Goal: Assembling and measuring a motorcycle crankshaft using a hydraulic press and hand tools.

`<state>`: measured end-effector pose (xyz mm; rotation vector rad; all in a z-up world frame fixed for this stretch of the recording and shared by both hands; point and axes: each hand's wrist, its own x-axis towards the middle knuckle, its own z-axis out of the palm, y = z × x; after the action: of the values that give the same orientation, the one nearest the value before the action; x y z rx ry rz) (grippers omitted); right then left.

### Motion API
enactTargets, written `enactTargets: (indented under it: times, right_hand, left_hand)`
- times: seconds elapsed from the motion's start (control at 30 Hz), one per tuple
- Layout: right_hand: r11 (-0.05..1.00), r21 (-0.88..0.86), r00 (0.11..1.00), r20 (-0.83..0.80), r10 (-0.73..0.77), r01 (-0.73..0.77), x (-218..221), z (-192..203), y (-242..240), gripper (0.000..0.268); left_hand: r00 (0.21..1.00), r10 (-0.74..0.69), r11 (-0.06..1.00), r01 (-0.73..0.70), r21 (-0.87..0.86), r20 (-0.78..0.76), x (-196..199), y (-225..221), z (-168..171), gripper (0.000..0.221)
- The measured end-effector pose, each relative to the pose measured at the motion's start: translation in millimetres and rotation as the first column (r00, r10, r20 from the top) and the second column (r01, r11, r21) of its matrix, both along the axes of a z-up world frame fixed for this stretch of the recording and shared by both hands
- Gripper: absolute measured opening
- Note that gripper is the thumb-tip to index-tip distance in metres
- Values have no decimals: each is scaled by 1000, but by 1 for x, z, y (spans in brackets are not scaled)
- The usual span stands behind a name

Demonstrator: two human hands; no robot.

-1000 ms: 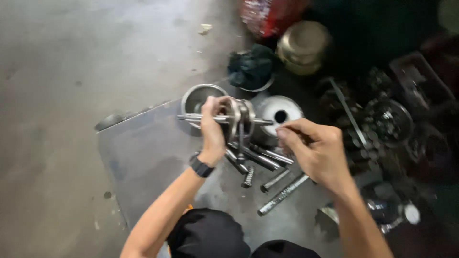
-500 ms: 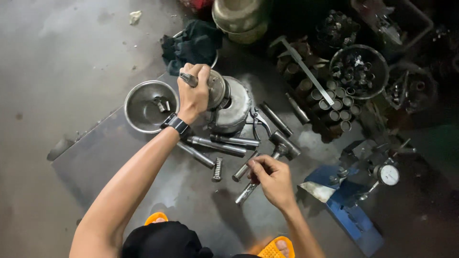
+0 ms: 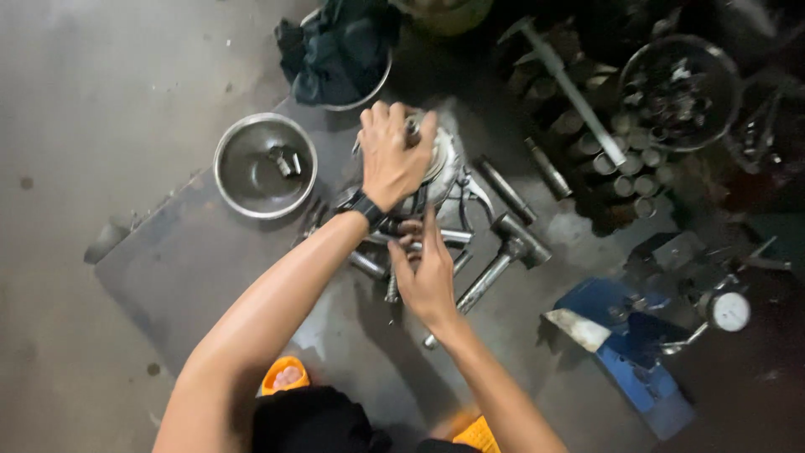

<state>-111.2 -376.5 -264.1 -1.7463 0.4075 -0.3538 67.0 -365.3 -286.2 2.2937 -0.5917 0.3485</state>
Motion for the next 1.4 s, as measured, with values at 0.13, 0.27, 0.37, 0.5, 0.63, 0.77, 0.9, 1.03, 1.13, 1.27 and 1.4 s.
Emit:
enactTargets:
  times: [0.13,0.27,0.37,0.5,0.63,0.77,0.9,1.03,1.13,1.27,1.4]
  right_hand:
    - [992,-50,993,-40,111,-113,12,-43,21,28]
    - [996,-37,996,-35,85,-87,7,-25,28,26]
    - [944,-267,981,95,-172,192,4,-9,20,39]
    - [927,-364,996,35,-84,91,14,-26,26,33]
    - [947,-315,998,-14,67,-68,24,-30,23,22]
    - [847,-495,981,-93,169,-193,-9,-40,6,25]
    - [463,-732,861,-475,182,-501,-75,-126,-24,30]
    - [264,-757,801,-581,145,-597,-81,-143,-36,35]
    - [219,-724,756,-620,212,-655,-78,-147,-50,31]
    - [548,-590,800,-509,318,-593,-83,-95,-47,35]
    - [981,-68,948,-277,157,-182,-93,-29,-43,31]
  left_hand:
    - [999,34,999,-35,-32,-12,-3,-2,3,36]
    - [990,-105,994,100,-50,-93,0,16,13,56]
    - [966,-238,970,231,-75,-100,1,23,-4,69]
    - [958,-271,960,261,-104,-96,-2,17,-23,71]
    - [955,-264,960,246,-137,-132,-5,19,-23,70]
    - [939,-337,918,309,-250,-76,-16,47,6,77]
    - [950,-312,919,307,-248,19,-48,98,46,67]
    - [936,-344,893,350,-281,75,-84,128,26,51]
    - [871,-490,823,476,-311,34,-125,150,2,40]
    - [725,-652,758,632,-164,-220,-152,164,22,41]
    - [608,-674,737,587,-335,-420,-166,149,6,48]
